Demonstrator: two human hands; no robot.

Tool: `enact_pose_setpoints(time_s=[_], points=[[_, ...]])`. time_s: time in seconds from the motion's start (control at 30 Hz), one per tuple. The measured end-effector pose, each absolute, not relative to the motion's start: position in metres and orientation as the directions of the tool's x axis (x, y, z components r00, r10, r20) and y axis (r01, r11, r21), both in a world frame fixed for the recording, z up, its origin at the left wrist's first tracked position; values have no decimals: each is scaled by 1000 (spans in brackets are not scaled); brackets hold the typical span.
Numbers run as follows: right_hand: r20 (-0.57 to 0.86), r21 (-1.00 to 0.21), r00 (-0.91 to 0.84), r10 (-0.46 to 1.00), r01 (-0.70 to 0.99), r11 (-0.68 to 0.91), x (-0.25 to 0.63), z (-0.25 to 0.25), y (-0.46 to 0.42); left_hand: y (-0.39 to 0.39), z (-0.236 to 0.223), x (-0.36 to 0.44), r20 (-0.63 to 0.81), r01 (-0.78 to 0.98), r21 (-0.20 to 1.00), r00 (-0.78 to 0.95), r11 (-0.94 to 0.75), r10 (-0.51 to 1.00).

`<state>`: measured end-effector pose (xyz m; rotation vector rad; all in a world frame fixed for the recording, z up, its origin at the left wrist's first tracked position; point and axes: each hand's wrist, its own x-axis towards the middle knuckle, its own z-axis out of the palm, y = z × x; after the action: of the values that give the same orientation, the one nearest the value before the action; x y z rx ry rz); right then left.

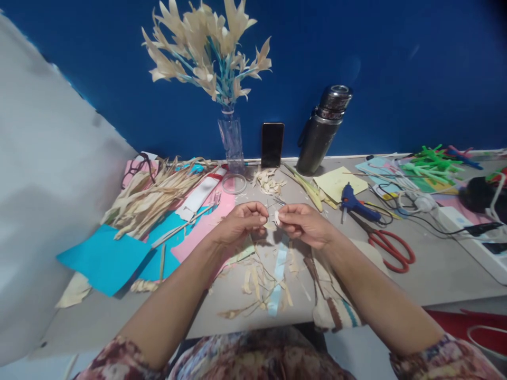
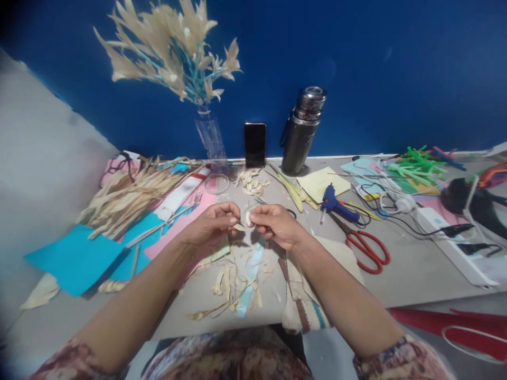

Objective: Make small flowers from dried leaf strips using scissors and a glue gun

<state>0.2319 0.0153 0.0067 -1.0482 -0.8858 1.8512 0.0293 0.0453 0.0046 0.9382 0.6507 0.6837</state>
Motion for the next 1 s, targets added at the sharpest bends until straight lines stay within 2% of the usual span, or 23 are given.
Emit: enact_pose_setpoints(time_s=[0.73, 1.0], points=[[-285, -912, -321, 903, -199, -359, 224, 5, 10, 48, -2, 30, -157, -241, 875, 678, 419, 718], [-275, -958, -286, 918, 6, -286, 224, 6, 9, 46, 0, 32, -170, -229, 876, 678, 425, 715]])
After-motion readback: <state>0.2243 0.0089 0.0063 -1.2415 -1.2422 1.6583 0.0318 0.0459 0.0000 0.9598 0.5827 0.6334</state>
